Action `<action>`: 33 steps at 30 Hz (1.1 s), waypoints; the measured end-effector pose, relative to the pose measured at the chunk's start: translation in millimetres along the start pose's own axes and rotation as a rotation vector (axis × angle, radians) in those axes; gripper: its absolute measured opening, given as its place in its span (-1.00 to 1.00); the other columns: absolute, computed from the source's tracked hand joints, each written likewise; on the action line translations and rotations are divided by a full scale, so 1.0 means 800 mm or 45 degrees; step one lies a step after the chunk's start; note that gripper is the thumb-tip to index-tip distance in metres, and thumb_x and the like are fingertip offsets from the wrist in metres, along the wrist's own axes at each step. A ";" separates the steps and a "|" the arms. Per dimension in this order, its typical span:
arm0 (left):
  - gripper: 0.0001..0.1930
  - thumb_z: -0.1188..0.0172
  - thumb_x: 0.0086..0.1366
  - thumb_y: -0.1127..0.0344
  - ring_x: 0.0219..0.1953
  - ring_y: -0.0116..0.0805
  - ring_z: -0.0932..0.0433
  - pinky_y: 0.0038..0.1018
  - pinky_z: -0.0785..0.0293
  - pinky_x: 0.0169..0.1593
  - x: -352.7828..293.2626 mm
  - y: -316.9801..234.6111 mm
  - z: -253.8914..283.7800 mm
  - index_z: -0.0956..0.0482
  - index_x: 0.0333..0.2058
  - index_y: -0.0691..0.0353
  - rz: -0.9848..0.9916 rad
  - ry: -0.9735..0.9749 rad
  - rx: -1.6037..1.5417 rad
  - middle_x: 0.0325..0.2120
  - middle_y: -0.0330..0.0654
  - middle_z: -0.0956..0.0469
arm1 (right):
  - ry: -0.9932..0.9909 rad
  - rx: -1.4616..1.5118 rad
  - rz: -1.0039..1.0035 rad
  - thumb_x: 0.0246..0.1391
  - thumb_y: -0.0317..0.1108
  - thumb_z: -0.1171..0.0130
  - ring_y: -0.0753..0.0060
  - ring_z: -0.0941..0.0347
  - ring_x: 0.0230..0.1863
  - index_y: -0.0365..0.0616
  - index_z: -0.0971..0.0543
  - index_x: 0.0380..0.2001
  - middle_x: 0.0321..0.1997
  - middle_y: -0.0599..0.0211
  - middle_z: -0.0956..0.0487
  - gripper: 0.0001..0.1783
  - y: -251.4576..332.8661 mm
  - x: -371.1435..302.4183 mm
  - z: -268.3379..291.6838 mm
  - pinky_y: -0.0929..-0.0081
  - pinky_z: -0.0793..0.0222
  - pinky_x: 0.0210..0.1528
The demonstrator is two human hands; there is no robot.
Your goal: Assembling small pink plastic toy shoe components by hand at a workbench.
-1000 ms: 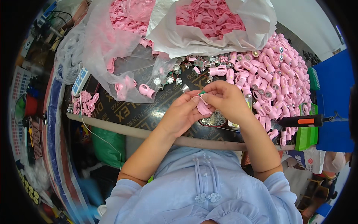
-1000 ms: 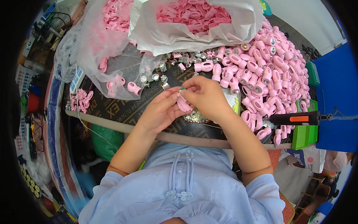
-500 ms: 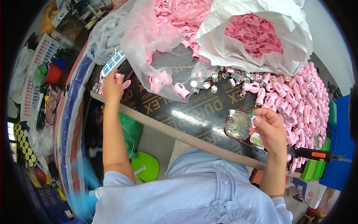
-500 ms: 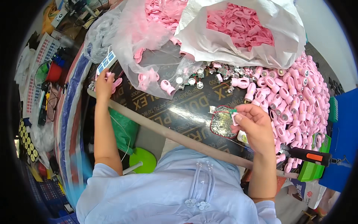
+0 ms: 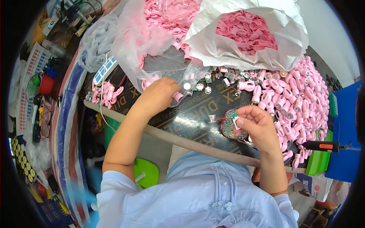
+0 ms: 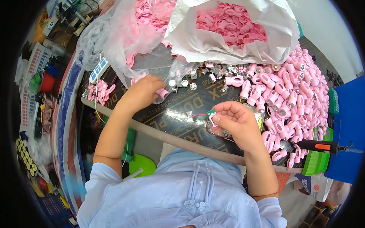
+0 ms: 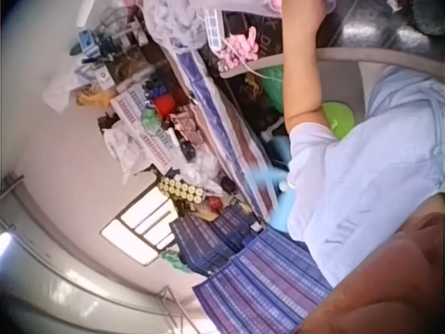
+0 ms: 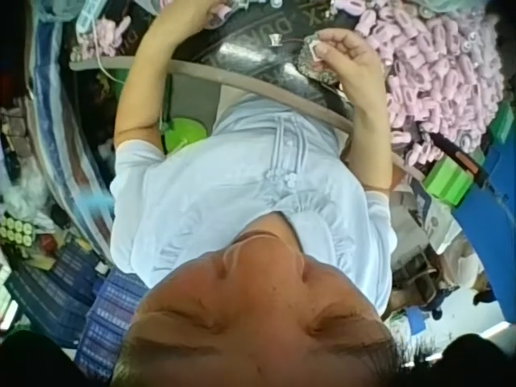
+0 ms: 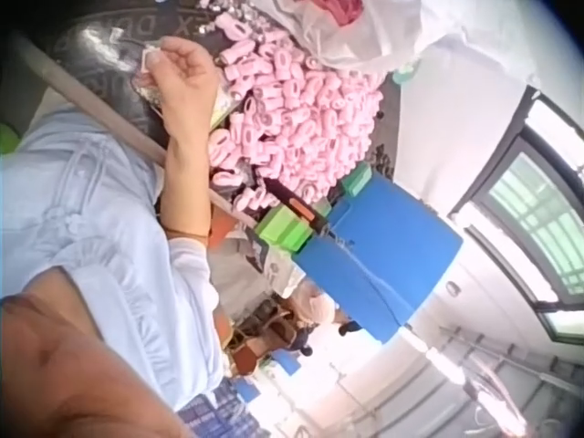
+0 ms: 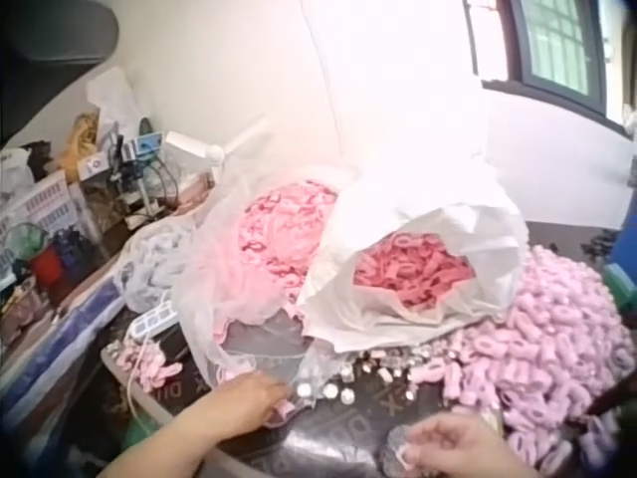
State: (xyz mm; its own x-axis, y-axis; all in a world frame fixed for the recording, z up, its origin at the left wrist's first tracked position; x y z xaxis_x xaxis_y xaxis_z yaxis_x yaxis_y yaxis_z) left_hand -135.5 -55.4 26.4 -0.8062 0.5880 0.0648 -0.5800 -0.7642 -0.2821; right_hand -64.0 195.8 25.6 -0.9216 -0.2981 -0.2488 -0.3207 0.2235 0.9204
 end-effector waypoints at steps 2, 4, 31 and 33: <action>-0.68 -0.26 0.06 0.52 -0.07 0.02 -0.52 -0.21 -0.49 0.01 -0.002 -0.001 -0.010 -0.56 -0.14 0.28 0.009 0.076 0.040 -0.18 -0.06 -0.56 | -0.007 0.023 -0.033 0.18 -0.50 -0.25 0.56 -0.59 -0.36 -0.31 -0.56 -0.11 -0.30 0.31 -0.65 -0.78 -0.005 -0.004 0.009 0.58 -0.56 -0.30; -0.65 -0.32 0.00 0.51 -0.11 0.02 -0.51 -0.19 -0.49 -0.03 -0.006 -0.002 -0.011 -0.56 -0.16 0.28 -0.004 0.036 -0.023 -0.24 -0.07 -0.54 | -0.039 0.067 -0.065 0.18 -0.50 -0.25 0.55 -0.59 -0.37 -0.31 -0.56 -0.12 -0.30 0.31 -0.65 -0.78 -0.010 -0.004 0.015 0.58 -0.56 -0.30; -0.70 -0.05 0.49 0.29 -0.07 -0.32 -0.63 -0.39 -0.64 0.04 0.013 -0.150 -0.121 -0.43 0.09 0.32 0.418 0.099 -2.664 -0.06 -0.07 -0.58 | 0.077 -1.225 0.324 0.03 -0.51 -0.34 0.42 -0.55 -0.34 -0.28 -0.65 -0.15 -0.32 0.20 -0.60 -0.73 0.031 0.016 -0.021 0.47 -0.47 -0.28; -0.70 -0.06 0.49 0.28 -0.07 -0.33 -0.63 -0.39 -0.64 0.04 0.013 -0.150 -0.119 -0.43 0.09 0.31 0.410 0.093 -2.657 -0.06 -0.07 -0.58 | 0.075 -1.255 0.370 0.02 -0.51 -0.34 0.38 -0.55 -0.35 -0.28 -0.65 -0.15 -0.32 0.18 -0.60 -0.73 0.037 0.015 -0.025 0.45 -0.47 -0.29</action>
State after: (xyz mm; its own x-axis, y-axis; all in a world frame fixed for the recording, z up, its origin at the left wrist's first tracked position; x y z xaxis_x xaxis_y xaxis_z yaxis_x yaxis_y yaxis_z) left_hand -63.0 68.0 -30.3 -0.7922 0.5743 -0.2063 0.5424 0.5079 -0.6692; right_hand -80.0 180.3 55.8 -0.9142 -0.4050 0.0139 0.2595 -0.5585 0.7879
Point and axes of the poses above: each hand's wrist, its own x-axis towards the middle knuckle, its own z-axis out of the back of the hand, y = z × x, the point moved 9 cm from there along x, towards the middle knuckle
